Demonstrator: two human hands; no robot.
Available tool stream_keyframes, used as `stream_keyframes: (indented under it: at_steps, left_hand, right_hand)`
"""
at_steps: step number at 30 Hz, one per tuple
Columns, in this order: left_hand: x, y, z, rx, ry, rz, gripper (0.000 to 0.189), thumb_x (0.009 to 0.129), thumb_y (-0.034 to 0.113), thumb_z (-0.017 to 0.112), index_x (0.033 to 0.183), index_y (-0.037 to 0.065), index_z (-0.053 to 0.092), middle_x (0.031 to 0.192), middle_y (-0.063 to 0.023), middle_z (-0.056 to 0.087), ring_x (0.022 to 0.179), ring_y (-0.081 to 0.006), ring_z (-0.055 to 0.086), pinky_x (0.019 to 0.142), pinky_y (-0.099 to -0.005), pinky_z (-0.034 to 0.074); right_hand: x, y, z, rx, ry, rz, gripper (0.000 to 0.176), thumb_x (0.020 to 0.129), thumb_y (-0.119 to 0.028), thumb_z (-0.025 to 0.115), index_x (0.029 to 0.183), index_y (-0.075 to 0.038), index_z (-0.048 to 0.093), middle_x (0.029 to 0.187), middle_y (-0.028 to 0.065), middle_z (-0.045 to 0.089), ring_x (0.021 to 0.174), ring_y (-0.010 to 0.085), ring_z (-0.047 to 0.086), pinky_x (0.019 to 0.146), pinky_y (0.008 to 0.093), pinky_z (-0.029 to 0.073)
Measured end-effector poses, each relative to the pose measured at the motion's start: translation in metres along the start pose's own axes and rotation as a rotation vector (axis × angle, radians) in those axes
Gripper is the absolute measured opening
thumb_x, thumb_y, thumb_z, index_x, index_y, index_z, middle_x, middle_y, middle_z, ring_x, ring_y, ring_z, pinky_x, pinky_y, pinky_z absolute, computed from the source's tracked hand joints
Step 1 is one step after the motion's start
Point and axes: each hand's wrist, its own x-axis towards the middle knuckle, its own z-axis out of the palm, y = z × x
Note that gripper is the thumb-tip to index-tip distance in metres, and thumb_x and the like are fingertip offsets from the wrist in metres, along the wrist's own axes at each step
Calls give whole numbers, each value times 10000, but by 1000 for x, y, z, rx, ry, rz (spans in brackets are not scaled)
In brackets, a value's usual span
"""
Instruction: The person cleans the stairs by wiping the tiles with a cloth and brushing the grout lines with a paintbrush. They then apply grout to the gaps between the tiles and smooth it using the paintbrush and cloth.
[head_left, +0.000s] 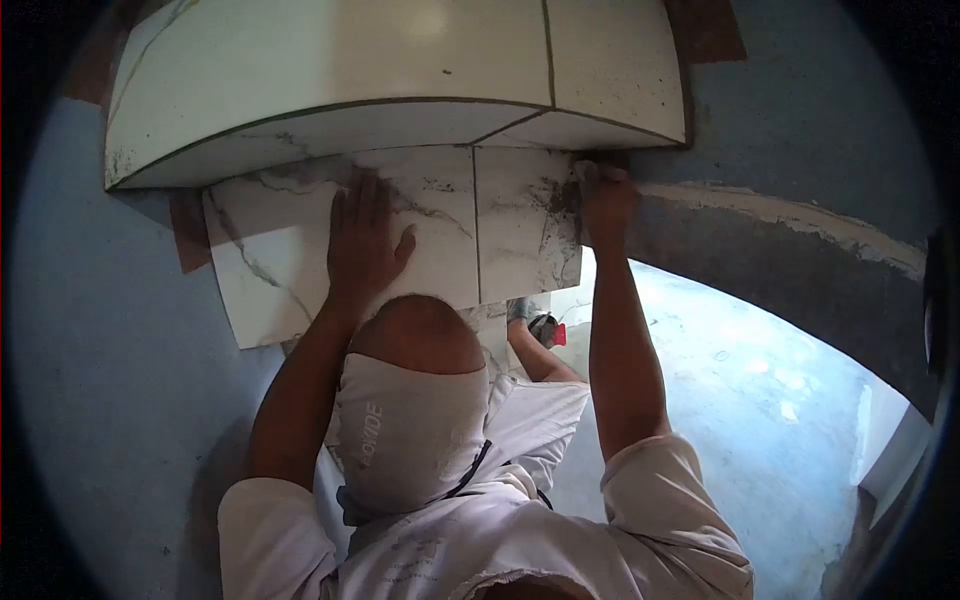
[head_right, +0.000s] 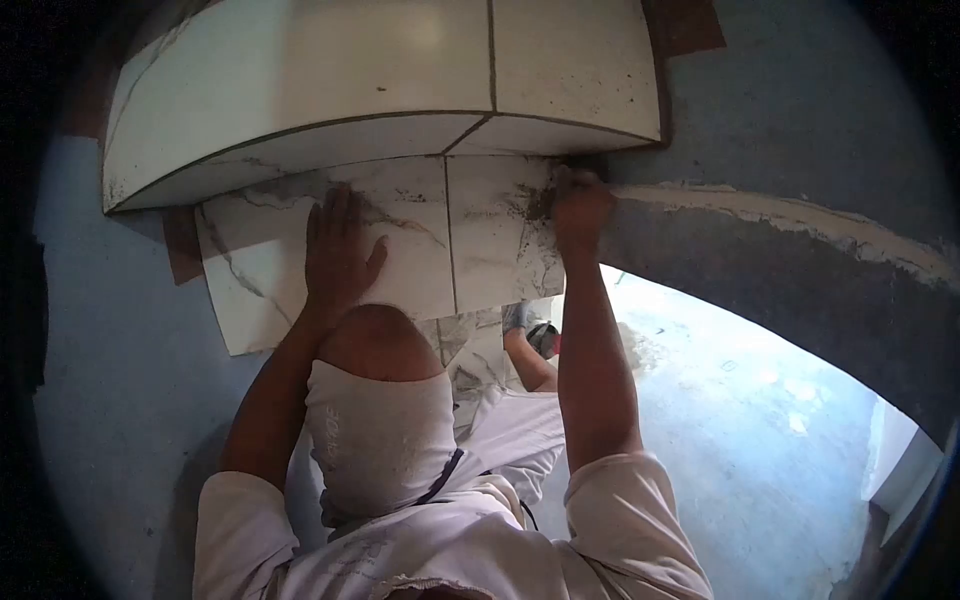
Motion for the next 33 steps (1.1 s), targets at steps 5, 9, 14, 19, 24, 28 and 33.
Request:
stream_keyframes:
  at_steps: [5,9,14,19,24,28,33]
  left_hand:
    - [1,-1,-3,-19,-10,-24,651,834,358,610,1301,-67,452,1379,-242,409,1305,-388,376,1102,-535,273]
    - [2,2,-7,-22,-37,-27,652,830,355,612,1301,-67,454,1390,-248,397,1316,-394,362,1101,-536,269]
    - [2,4,-4,-22,-93,-7,718,801,358,649,1345,-45,409,1444,-240,349,1347,-389,318,1120,-532,225]
    - [3,7,-2,23,-122,-43,695,821,386,612,1318,-65,431,1436,-256,350,1367,-386,292,1111,-552,220]
    - [6,10,-1,63,-148,-20,714,821,403,609,1329,-60,415,1441,-252,344,1368,-384,292,1113,-548,217]
    - [2,10,4,107,-110,5,713,814,393,616,1336,-47,410,1441,-246,342,1368,-383,292,1115,-546,216]
    - [6,18,-4,145,-168,8,721,809,386,624,1352,-29,395,1445,-242,335,1368,-389,288,1112,-556,214]
  right_hand:
    - [5,-7,-17,124,28,30,259,875,-223,615,827,21,689,755,222,660,706,352,661,669,417,511]
    - [-10,23,33,34,182,-124,203,881,-153,604,923,35,668,782,221,661,733,345,663,689,406,513]
    - [-45,-16,18,141,151,79,200,852,-165,667,953,7,665,848,196,666,793,342,658,725,388,510]
    - [-36,22,48,-129,477,-377,237,795,-104,730,1001,0,674,918,169,677,820,313,661,739,363,510]
    - [-43,-21,18,458,212,209,175,827,-56,593,991,3,602,915,225,607,876,423,575,775,436,460]
    - [-36,1,45,448,525,-82,126,825,-41,575,948,-14,591,842,221,580,818,407,565,730,457,445]
    - [-54,-8,20,457,142,-44,89,822,-41,563,906,-18,580,811,213,563,784,425,545,703,473,436]
